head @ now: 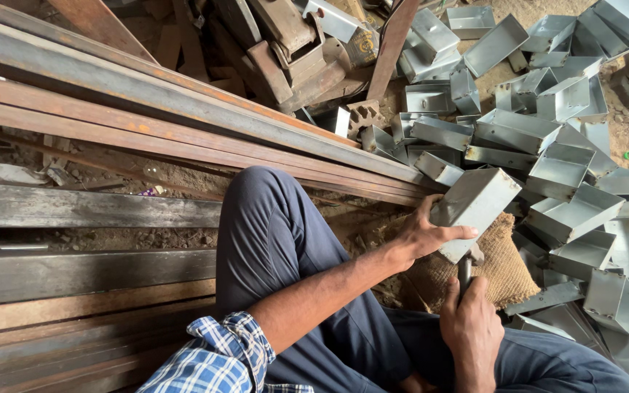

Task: The person assembles metal boxes by hammering components together and fitting parts by hand.

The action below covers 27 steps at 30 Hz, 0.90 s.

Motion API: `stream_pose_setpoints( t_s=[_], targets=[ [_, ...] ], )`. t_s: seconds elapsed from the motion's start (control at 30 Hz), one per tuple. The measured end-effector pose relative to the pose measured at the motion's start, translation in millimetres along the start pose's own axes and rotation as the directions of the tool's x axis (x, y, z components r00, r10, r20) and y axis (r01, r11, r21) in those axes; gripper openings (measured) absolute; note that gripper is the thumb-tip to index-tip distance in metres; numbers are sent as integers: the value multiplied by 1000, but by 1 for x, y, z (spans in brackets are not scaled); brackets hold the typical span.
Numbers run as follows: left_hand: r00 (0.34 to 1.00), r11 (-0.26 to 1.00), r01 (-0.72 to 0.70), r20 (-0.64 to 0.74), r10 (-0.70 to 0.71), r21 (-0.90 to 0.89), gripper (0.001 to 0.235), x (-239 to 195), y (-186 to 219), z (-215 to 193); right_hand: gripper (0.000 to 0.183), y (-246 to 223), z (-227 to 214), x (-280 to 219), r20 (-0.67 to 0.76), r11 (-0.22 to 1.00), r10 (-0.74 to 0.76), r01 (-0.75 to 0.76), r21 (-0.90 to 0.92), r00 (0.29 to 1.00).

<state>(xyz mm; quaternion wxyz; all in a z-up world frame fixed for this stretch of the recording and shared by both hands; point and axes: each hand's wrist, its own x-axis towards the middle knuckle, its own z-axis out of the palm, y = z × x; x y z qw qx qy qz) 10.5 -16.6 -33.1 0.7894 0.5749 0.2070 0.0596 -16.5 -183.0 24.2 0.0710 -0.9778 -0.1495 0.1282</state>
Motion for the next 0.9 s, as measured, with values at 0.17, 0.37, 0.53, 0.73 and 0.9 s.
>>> stream_pose_setpoints(
  t_s=[0.17, 0.37, 0.53, 0.73, 0.9],
  targets=[
    [1000, 1000, 21, -1, -21, -16, 101, -1, 4, -1, 40, -1, 2, 1, 51, 1000, 25, -24, -17, 998],
    [990, 987, 95, -95, -108, -132, 111, -7, 17, -6, 41, 1, -2, 1, 88, 992, 25, -36, 123, 996],
    [995, 983, -25, -97, 8, -180, 105, -9, 36, -16, 48, -2, -9, 1, 67, 972, 45, -60, 229, 997],
    [987, 983, -116, 97, 131, -145, 105, -20, 60, -14, 61, 9, -8, 2, -179, 816, -57, 150, 559, 982],
    [964, 989, -126, 243, 104, 76, 123, -28, 63, -21, 73, 14, -27, -7, -263, 591, -115, 278, 757, 958]
  ],
)
